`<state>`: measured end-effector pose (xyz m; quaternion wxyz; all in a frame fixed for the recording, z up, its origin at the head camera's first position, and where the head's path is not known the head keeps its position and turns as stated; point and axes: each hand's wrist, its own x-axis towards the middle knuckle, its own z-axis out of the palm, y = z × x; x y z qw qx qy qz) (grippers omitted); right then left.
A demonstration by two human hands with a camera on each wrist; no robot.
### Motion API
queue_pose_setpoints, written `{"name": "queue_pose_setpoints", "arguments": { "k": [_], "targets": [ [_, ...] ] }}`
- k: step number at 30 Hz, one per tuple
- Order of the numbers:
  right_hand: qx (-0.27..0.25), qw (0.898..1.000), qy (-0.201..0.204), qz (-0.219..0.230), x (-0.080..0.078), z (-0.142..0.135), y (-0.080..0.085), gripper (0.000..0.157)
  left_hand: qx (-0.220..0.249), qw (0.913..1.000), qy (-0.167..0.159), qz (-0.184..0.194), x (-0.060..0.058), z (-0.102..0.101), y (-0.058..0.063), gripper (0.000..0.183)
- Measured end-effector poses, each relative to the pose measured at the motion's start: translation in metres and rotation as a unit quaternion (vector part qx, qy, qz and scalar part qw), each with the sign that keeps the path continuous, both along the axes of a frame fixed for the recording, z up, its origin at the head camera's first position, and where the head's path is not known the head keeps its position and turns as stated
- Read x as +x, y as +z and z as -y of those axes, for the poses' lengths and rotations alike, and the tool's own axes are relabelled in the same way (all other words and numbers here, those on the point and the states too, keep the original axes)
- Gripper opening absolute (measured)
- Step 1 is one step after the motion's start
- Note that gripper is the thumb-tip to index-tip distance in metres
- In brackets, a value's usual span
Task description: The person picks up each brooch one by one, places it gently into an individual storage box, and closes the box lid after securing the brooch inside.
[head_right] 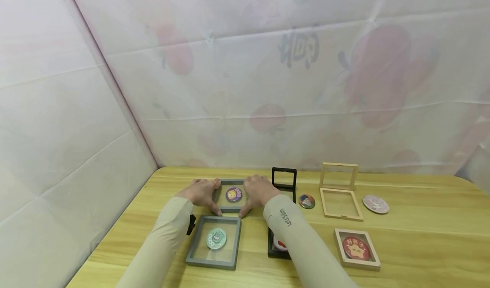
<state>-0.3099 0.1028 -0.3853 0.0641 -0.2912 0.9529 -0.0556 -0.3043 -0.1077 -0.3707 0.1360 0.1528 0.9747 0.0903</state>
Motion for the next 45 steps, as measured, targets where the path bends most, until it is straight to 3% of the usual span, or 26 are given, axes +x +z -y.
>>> {"name": "queue_pose_setpoints", "arguments": {
  "k": [5, 19, 34, 45],
  "targets": [
    [0.013, 1.000, 0.012, -0.019, 0.001, 0.001, 0.001, 0.096, 0.014, 0.9993, 0.023, 0.026, -0.001, 0.001, 0.002, 0.107],
    [0.036, 0.998, 0.011, -0.054, 0.000, 0.005, -0.005, 0.093, 0.021, 0.9974, 0.024, 0.065, -0.007, 0.002, 0.006, 0.109],
    [0.047, 0.997, 0.011, -0.052, 0.000, 0.005, -0.002, 0.092, 0.006, 0.9986, 0.015, 0.050, -0.005, 0.000, 0.007, 0.111],
    [0.115, 0.990, 0.018, -0.076, 0.002, 0.005, 0.007, 0.094, -0.012, 0.9991, -0.033, 0.024, -0.006, -0.006, 0.017, 0.103]
  ]
}}
